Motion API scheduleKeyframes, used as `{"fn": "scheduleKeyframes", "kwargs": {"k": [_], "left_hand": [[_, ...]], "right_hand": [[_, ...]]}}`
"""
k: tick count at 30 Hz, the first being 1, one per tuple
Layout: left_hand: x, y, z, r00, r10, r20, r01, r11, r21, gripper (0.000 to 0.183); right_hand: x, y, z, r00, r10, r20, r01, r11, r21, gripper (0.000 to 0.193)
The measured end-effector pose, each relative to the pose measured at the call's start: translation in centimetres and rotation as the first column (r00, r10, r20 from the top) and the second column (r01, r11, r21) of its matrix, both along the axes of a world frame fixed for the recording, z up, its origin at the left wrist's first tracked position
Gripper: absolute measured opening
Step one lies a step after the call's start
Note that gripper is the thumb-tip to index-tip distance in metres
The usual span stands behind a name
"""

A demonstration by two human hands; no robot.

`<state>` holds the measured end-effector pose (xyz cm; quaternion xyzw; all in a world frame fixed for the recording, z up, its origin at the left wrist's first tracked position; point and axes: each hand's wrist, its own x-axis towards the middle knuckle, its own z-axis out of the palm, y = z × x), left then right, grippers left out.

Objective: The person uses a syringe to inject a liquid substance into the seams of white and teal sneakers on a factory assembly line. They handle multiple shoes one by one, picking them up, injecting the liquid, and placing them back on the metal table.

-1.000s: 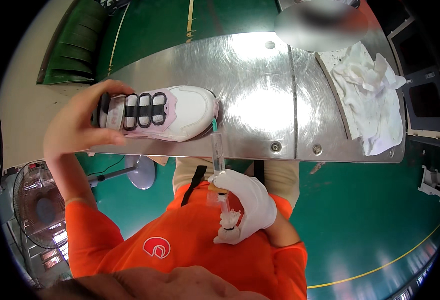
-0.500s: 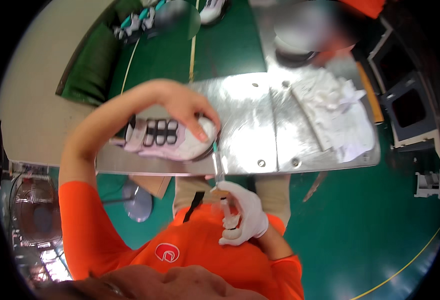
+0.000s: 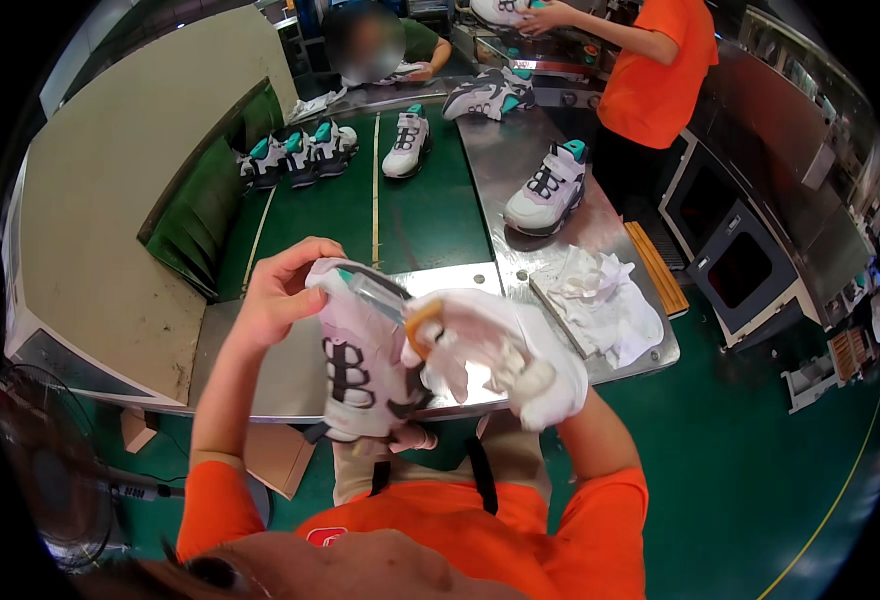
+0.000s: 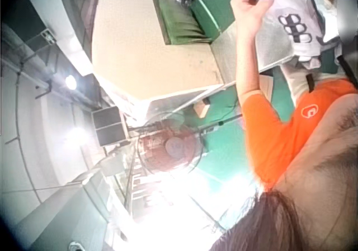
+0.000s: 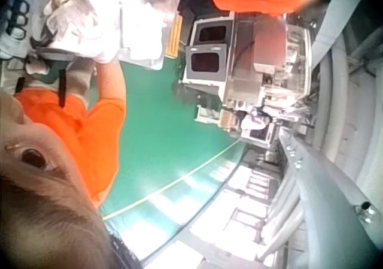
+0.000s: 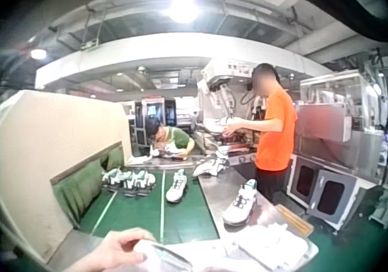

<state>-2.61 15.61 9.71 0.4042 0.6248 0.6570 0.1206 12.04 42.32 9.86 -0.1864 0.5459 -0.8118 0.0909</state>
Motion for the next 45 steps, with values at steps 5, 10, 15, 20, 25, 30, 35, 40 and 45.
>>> {"fn": "scheduleKeyframes", "kwargs": {"k": [5,10,15,20,25,30,35,40,45], "left_hand": [[-0.3,-1.6,-4.7,0.968,0.191,0.162,-0.213,0.968,0.133,0.057],[-1.7,-1.9,-7.1,0.926,0.222,0.307,-0.294,0.932,0.214,0.044],[-2.7,-2.2,-9.1,0.847,0.299,0.439,-0.415,0.888,0.196,0.047],[-3.6,-2.1,-10.5,0.788,0.334,0.517,-0.478,0.861,0.173,0.047],[-3.8,-1.9,-10.8,0.76,0.368,0.535,-0.513,0.846,0.147,0.044],[-3.6,-1.7,-11.0,0.731,0.393,0.559,-0.546,0.827,0.133,0.042],[-3.5,-1.5,-11.2,0.683,0.447,0.577,-0.6,0.794,0.095,0.041],[-3.2,-1.1,-10.7,0.675,0.468,0.57,-0.613,0.786,0.082,0.039],[-3.2,-1.2,-10.7,0.677,0.464,0.571,-0.606,0.792,0.075,0.039]], "right_hand": [[-3.8,-1.6,-0.2,0.987,0.16,-0.021,-0.162,0.975,-0.151,0.099],[-6.1,-1.6,-2.3,0.986,0.167,0.028,-0.16,0.973,-0.166,0.103],[-7.4,-1.8,-4.5,0.998,0.05,0.04,-0.046,0.996,-0.079,0.11],[-7.9,-1.5,-5.3,0.984,-0.055,0.171,0.052,0.998,0.024,0.098],[-7.3,-1.0,-6.6,0.973,-0.125,0.193,0.128,0.992,-0.003,0.078],[-6.2,-0.5,-7.7,0.966,-0.145,0.216,0.161,0.985,-0.059,0.082],[-5.2,0.4,-8.1,0.954,-0.166,0.248,0.176,0.984,-0.019,0.065],[-4.5,0.5,-7.1,0.965,-0.088,0.248,0.108,0.992,-0.067,0.054],[-3.9,0.9,-7.4,0.978,-0.079,0.193,0.097,0.992,-0.085,0.053]]}}
